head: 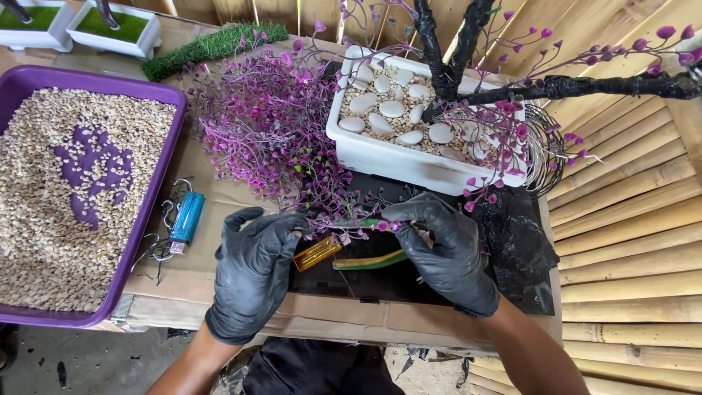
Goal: The person arranges purple artificial flowers onto a black bonsai tree structure. They use pliers to cut the flower stems and a lighter to heat the cut ends before inserting them into the branches. The person also handles a tray of small stones and adjusts the placement of the flowers on the tree.
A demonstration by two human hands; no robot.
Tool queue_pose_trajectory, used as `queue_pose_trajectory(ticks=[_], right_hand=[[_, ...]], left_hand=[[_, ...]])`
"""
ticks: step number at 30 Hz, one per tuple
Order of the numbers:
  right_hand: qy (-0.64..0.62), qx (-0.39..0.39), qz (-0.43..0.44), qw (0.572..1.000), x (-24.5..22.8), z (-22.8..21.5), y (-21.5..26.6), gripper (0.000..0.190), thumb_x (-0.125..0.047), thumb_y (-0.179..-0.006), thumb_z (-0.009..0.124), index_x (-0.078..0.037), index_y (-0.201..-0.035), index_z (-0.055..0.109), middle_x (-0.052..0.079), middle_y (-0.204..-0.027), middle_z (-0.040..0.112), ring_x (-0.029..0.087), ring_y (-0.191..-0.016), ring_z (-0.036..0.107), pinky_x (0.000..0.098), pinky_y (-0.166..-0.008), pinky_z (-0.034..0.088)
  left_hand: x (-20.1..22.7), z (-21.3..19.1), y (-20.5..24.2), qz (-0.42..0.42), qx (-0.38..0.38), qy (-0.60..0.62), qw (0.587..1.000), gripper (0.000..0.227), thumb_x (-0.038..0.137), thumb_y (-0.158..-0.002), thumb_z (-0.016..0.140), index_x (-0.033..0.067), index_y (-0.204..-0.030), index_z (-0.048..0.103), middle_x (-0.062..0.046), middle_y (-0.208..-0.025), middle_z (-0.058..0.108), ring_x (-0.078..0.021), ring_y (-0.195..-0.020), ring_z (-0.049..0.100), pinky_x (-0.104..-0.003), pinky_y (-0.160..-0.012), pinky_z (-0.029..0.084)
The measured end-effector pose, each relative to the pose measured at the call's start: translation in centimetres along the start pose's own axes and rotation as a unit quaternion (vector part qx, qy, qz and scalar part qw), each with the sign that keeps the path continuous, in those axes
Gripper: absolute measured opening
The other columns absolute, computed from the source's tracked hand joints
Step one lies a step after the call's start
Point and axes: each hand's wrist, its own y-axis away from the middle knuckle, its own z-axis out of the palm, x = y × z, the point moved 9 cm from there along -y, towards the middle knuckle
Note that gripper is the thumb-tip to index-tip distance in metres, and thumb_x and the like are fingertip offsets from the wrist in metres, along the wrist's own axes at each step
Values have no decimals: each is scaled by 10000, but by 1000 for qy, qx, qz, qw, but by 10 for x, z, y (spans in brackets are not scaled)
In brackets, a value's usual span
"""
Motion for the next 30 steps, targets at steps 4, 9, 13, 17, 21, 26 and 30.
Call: queue_pose_trajectory(ticks=[4,9,13,17,21,26,30], right_hand=[[41,39,83,995,17,-2,10,301,120,-928,571,-53,-1155,669,105,-1104,754,209,-955,771,286,-816,643],[34,12,46,998,8,7,8,146,8,-977,689,-87,-1088,674,70,-1017,742,187,-902,758,292,-784,606],[-29,-49,-2,998,1,18,13,248,46,-1004,582,-75,-1212,642,86,-1004,686,226,-862,668,358,-779,559],[-23,-83,-38,996,-5,28,12,205,-34,-1062,539,-82,-1242,626,111,-990,665,220,-810,649,345,-741,555],[-4,-75,-29,997,3,28,15,216,-33,-1047,564,-102,-1239,636,111,-988,675,229,-792,640,363,-705,521],[15,-24,-3,1000,3,11,9,266,70,-997,559,-42,-1223,645,113,-1028,702,218,-845,671,334,-765,564],[-2,-30,11,999,1,12,6,307,115,-977,565,-45,-1227,645,104,-998,675,215,-868,668,322,-763,555]], left_hand=[[-4,0,4,-38,-2,97,995,200,162,-1076,535,232,-1202,674,33,-1111,776,-262,-1020,684,-427,-976,512],[-2,0,6,-47,6,47,998,184,133,-1012,647,137,-1191,687,-59,-1089,757,-327,-982,630,-459,-916,542],[2,7,8,-5,11,80,997,236,106,-1014,659,220,-1219,646,0,-1125,762,-281,-985,709,-461,-938,515],[2,25,14,20,-14,32,999,467,43,-956,673,347,-1308,624,23,-1086,746,-308,-913,676,-458,-826,503],[0,1,8,34,44,-19,998,578,92,-1001,786,366,-1420,496,67,-1026,804,-202,-823,716,-419,-878,497],[-34,-78,-9,-24,60,-189,980,186,70,-976,857,176,-1093,759,-35,-969,751,-213,-841,701,-368,-756,555],[-71,-105,25,-85,21,-343,935,164,165,-967,861,236,-1045,736,1,-1357,739,-333,-1382,535,-504,-1080,362]])
